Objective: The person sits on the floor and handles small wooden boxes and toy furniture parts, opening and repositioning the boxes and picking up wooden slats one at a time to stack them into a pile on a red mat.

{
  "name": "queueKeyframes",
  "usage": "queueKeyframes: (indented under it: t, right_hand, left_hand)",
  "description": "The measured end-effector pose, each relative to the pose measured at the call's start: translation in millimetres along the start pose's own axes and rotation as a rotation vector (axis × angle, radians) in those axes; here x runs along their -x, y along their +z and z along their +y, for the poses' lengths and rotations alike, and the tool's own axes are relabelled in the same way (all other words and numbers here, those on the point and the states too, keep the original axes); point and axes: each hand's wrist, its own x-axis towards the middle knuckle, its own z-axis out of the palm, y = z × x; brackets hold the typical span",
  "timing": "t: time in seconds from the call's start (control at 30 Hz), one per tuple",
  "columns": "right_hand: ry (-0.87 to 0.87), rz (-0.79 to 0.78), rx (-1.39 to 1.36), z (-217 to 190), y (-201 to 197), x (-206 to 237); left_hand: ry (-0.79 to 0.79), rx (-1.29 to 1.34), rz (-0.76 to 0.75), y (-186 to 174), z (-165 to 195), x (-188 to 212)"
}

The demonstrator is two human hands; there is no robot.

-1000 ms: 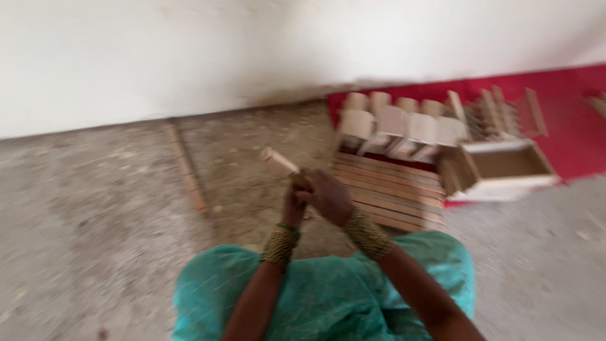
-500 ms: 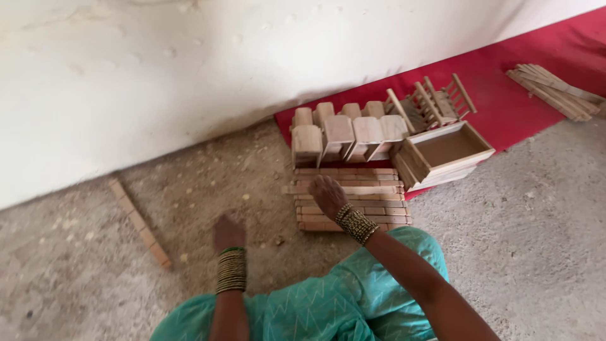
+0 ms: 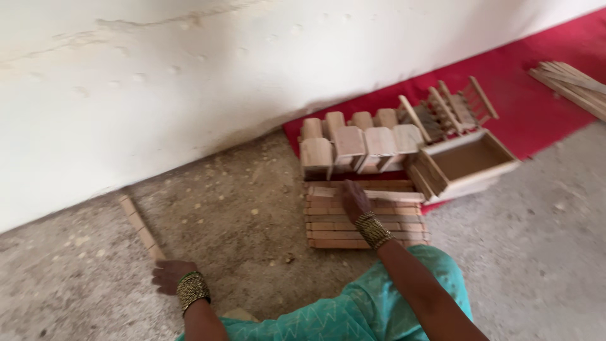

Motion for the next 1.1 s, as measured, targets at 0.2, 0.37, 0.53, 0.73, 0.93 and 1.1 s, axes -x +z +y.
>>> queueKeyframes:
  t: [0.2,0.37,0.53,0.73,0.93,1.1]
  right_hand:
    - [-0.052,-0.035,0.27,15.3,-0.4,-2.8]
    - [-0.167,0.039,0.142,1.5,-14.2,12.3]
    - [-0.148,0.014,0.057,-19.6,-26.5,25.3]
    - [-0.18,0.041,-0.117,-42.3,-36.4,42.3]
    - [-0.2,0.004,-0.305,-61.9,-27.2,64.2]
    - [0.004,-0.204,-0.652,-100.6,-11.5,88.5]
  left_hand:
    - [-0.101,0.112,0.023,5.6,3.7,1.8]
    - [-0.223,0.201,-0.155,-5.5,6.8,-2.7]
    - [-0.219,0.464,-0.235,-39.2,11.3,-16.7]
    - [0.219,0.972,0.582,-89.3,-12.3,-17.8]
    - [0.562,1.156,0.49,-101.9,-18.2,32.8]
    - [0.885,1.049,0.275,-105.8,-0.3,110.4]
